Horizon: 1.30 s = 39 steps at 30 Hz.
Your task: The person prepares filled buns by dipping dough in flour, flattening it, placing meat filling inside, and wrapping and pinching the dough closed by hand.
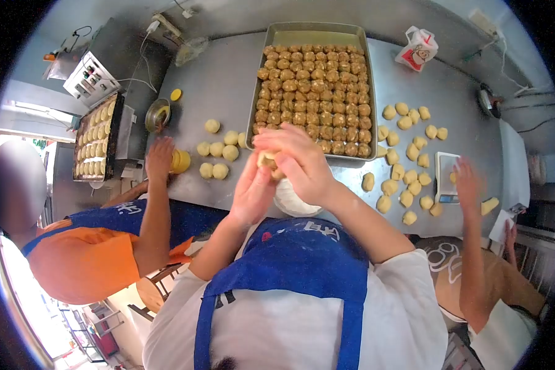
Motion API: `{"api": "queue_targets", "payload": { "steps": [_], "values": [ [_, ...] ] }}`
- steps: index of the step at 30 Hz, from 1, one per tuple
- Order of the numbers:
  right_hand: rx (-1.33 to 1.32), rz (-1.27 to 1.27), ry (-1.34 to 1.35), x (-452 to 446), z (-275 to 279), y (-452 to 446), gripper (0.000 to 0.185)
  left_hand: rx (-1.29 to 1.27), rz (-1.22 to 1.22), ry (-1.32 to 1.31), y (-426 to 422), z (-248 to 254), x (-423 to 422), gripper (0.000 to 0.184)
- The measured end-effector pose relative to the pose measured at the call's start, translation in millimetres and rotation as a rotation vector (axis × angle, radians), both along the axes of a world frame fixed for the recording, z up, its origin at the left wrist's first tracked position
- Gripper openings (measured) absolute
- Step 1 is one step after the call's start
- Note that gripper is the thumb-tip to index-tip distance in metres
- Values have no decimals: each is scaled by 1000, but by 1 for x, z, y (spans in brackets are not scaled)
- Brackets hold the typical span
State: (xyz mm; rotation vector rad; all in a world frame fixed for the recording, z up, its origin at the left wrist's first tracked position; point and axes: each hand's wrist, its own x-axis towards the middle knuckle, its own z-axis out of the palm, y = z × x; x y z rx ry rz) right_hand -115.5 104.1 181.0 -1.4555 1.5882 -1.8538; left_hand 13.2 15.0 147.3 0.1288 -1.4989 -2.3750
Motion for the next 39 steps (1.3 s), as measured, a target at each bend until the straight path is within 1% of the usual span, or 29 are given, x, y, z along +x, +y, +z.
{"api": "queue_targets", "payload": {
  "steps": [1,2,4,5,6,8,9,11,15,16,18,20,21,22,23,24,25,26,27,28,30,31,33,34,35,36,37,38,39],
  "values": [
    [-22,-18,184,-4,-9,-1,20,-5,-9,-134,8,-5,-1,56],
    [-47,-36,368,-5,-14,-1,21,-3,-7,-133,12,-8,0,56],
    [-48,-78,364,-5,-18,-1,23,166,47,-182,16,-4,-3,56],
    [-128,-144,316,-3,-22,-1,22,401,162,13,26,8,-10,59],
    [-209,-209,271,-3,-24,-1,21,403,162,9,26,8,-9,59],
    [-284,-289,213,7,-14,-10,21,82,183,166,22,7,-11,63],
    [-208,-212,266,10,-3,-12,21,117,266,72,22,0,-7,67],
    [-84,-70,271,3,-3,-14,20,152,236,80,11,0,-5,65],
    [-149,-97,478,-9,-25,-17,19,229,197,-8,15,-4,-5,61],
    [-150,-96,478,-9,-26,-18,19,244,193,-59,14,-6,-5,60],
    [-191,-158,359,-4,-28,-16,22,83,148,-96,-6,-29,-4,68],
    [-198,-60,289,2,-53,-16,26,706,57,41,-26,-24,-9,87],
    [-61,-116,432,12,-53,-23,33,831,114,-129,-28,-16,-10,103],
    [76,-179,574,16,-54,-29,42,829,112,-128,-33,-19,-10,103],
    [192,-111,663,12,-66,-29,58,877,123,-138,-37,-25,-7,101],
    [195,-112,658,8,-70,-30,58,924,136,-144,-40,-29,-5,99],
    [214,-128,554,5,-69,-33,58,924,200,-233,-44,-29,-4,89],
    [237,-142,443,7,-67,-34,58,931,200,-242,-42,-34,-2,89],
    [166,-186,509,13,-64,-40,47,991,140,-186,-38,-41,-1,83],
    [167,-186,515,11,-75,-41,47,1044,76,-121,-39,-45,-4,78],
    [225,-53,248,10,-106,-39,36,1050,33,-215,-41,-48,2,74],
    [198,-77,147,13,-89,-42,25,873,-16,-204,-48,-67,5,76],
    [226,-18,85,26,-87,-48,28,567,-64,-185,-62,-107,16,81],
    [244,31,34,31,-86,-53,33,569,-61,-187,-69,-110,22,81],
    [467,-94,305,44,-104,-60,54,784,-72,-245,-79,-110,23,83],
    [468,-98,314,46,-118,-54,54,1003,-88,-306,-84,-112,22,84],
    [568,-75,544,47,-126,-46,64,996,-45,-441,-87,-123,21,66],
    [667,-53,771,46,-134,-37,75,767,-17,-575,-107,-154,31,53],
    [653,-2,812,42,-145,-25,79,533,14,-699,-135,-176,43,41]
  ]
}}
